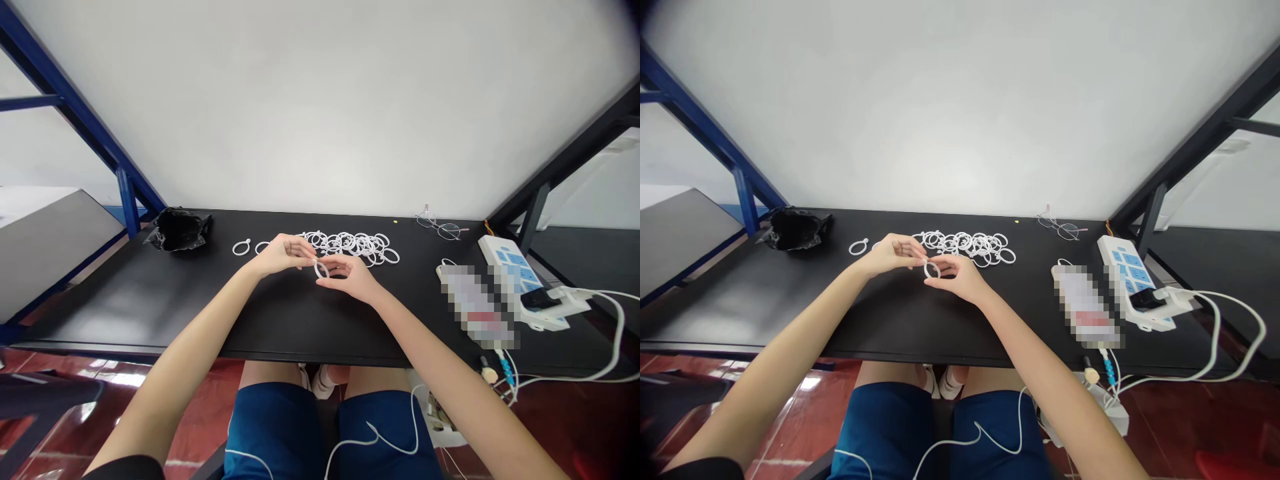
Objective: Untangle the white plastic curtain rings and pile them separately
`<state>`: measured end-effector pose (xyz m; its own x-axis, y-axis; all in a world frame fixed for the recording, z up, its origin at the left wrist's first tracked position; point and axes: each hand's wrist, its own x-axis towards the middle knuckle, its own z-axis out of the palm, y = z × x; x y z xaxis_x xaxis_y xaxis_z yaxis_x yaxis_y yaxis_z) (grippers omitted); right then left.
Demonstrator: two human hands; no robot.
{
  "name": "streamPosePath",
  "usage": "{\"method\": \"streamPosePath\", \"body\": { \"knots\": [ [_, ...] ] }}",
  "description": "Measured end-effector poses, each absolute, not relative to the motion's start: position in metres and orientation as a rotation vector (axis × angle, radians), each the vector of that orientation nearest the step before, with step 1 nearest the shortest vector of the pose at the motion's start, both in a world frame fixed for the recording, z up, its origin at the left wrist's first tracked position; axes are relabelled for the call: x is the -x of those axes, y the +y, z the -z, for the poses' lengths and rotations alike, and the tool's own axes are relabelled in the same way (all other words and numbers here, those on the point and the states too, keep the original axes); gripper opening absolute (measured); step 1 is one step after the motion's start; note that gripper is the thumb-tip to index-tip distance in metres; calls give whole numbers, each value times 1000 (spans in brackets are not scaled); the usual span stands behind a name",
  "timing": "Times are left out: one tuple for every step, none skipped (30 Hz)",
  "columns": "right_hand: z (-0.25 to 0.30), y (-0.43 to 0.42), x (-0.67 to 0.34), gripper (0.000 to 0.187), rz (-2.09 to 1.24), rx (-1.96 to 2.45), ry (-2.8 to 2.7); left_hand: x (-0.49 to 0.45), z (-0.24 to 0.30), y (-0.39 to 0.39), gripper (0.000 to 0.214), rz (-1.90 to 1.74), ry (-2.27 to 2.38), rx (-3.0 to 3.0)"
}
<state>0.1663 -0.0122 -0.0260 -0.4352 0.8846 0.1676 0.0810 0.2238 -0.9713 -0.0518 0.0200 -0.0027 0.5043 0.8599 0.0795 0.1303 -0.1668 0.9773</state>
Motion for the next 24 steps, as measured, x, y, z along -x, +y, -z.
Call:
{"method": "streamPosePath", "body": {
  "knots": [
    [25, -11, -167, 48, -1281, 920, -1681, 55, 0, 21, 36, -839, 878, -1617],
    [24, -10, -168, 45, -1255, 945, -1632, 58, -2, 22, 36, -868, 893, -1606],
    [23, -8, -170, 41, -1219, 983, -1568, 63, -5, 24, 36, -898, 909, -1598],
    [22, -6, -171, 37, -1180, 1026, -1496, 69, -8, 26, 37, -921, 926, -1592],
    [21, -4, -173, 33, -1144, 1071, -1428, 76, -10, 28, 38, -932, 944, -1591],
    [21, -2, -175, 31, -1112, 1111, -1377, 83, -13, 29, 40, -929, 965, -1599],
    [21, -1, -177, 30, -1083, 1143, -1348, 90, -15, 31, 41, -905, 988, -1612],
    [22, 0, -179, 28, -1050, 1172, -1345, 98, -17, 32, 41, -878, 1012, -1626],
    [22, 1, -180, 26, -1005, 1197, -1369, 105, -18, 33, 41, -826, 1026, -1641],
    [23, 1, -181, 22, -946, 1218, -1415, 111, -18, 34, 40, -760, 1036, -1658],
    [24, 0, -181, 18, -875, 1233, -1475, 117, -18, 35, 39, -691, 1041, -1676],
    [25, -1, -181, 15, -800, 1243, -1541, 122, -17, 35, 38, -620, 1049, -1699],
    [26, -2, -180, 13, -731, 1247, -1608, 125, -16, 36, 37, -559, 1060, -1725],
    [27, -3, -179, 13, -676, 1246, -1673, 128, -14, 36, 36, -512, 1074, -1755],
    [28, -4, -178, 14, -638, 1241, -1729, 129, -13, 37, 35, -477, 1088, -1787],
    [29, -5, -177, 16, -618, 1235, -1776, 130, -11, 37, 35, -452, 1101, -1816],
    [30, -6, -176, 17, -607, 1229, -1811, 131, -10, 37, 35, -432, 1109, -1839],
    [31, -6, -175, 18, -599, 1224, -1837, 131, -9, 38, 35, -410, 1111, -1854],
    [33, -6, -175, 19, -592, 1220, -1857, 131, -8, 37, 35, -386, 1109, -1860],
    [34, -5, -174, 19, -584, 1219, -1870, 131, -8, 37, 36, -362, 1108, -1860],
    [35, -5, -173, 19, -576, 1222, -1878, 131, -8, 37, 36, -338, 1108, -1855],
    [36, -5, -172, 20, -571, 1228, -1884, 131, -8, 37, 37, -318, 1112, -1847],
    [37, -5, -171, 21, -567, 1235, -1886, 132, -8, 36, 38, -300, 1122, -1835],
    [38, -5, -171, 22, -566, 1242, -1886, 133, -8, 35, 39, -284, 1139, -1817]
  ]
}}
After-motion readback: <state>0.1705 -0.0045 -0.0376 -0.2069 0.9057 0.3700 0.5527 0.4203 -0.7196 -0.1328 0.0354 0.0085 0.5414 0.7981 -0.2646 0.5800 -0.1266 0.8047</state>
